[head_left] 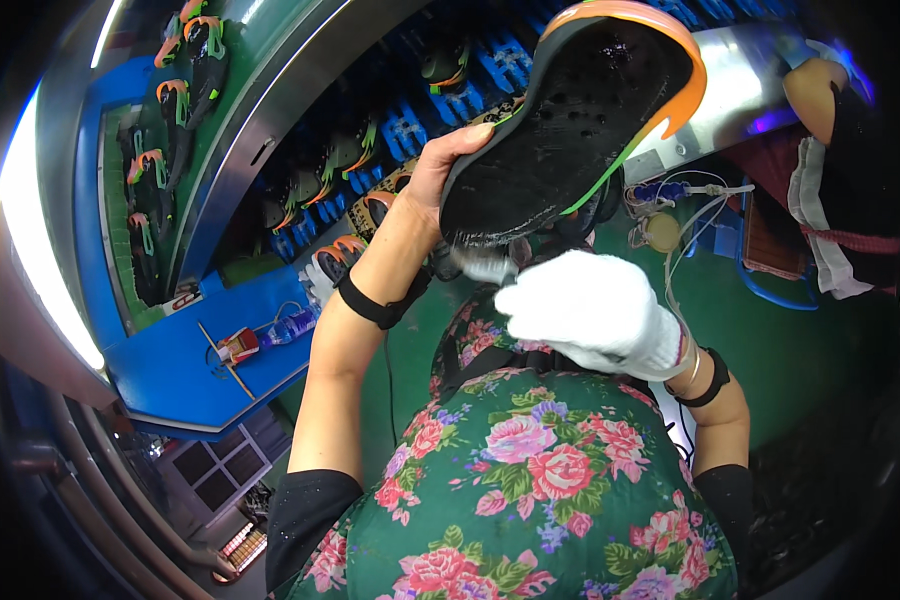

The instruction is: Applying adhesive to the bottom of shoe soles using a brush and cloth on a factory assembly line.

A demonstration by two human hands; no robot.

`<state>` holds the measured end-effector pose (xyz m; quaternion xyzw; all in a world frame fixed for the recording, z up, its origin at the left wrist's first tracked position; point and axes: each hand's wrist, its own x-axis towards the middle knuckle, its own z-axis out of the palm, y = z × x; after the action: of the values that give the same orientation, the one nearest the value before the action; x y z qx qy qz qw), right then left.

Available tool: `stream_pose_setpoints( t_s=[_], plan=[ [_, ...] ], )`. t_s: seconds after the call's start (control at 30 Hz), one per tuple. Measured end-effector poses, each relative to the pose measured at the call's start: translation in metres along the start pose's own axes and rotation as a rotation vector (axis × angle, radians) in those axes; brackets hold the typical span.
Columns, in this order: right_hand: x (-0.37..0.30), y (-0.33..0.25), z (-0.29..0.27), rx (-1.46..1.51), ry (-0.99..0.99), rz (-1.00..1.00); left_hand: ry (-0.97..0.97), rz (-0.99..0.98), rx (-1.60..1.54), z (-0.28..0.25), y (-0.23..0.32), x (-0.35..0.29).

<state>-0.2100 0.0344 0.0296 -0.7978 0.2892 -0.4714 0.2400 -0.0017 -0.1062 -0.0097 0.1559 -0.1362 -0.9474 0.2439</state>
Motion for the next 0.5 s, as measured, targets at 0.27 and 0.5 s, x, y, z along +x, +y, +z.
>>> stream_pose_setpoints(
  t_s=[0.27, 0.5],
  plan=[
    [0.017, 0.006, -0.008, 0.023, 0.071, 0.099, 0.068, 0.026, 0.149, 0.009, -0.009, 0.022],
    [0.01, 0.012, -0.01, 0.143, 0.189, 0.274, -0.096, 0.035, -0.045, 0.0, -0.017, 0.028]
  ],
)
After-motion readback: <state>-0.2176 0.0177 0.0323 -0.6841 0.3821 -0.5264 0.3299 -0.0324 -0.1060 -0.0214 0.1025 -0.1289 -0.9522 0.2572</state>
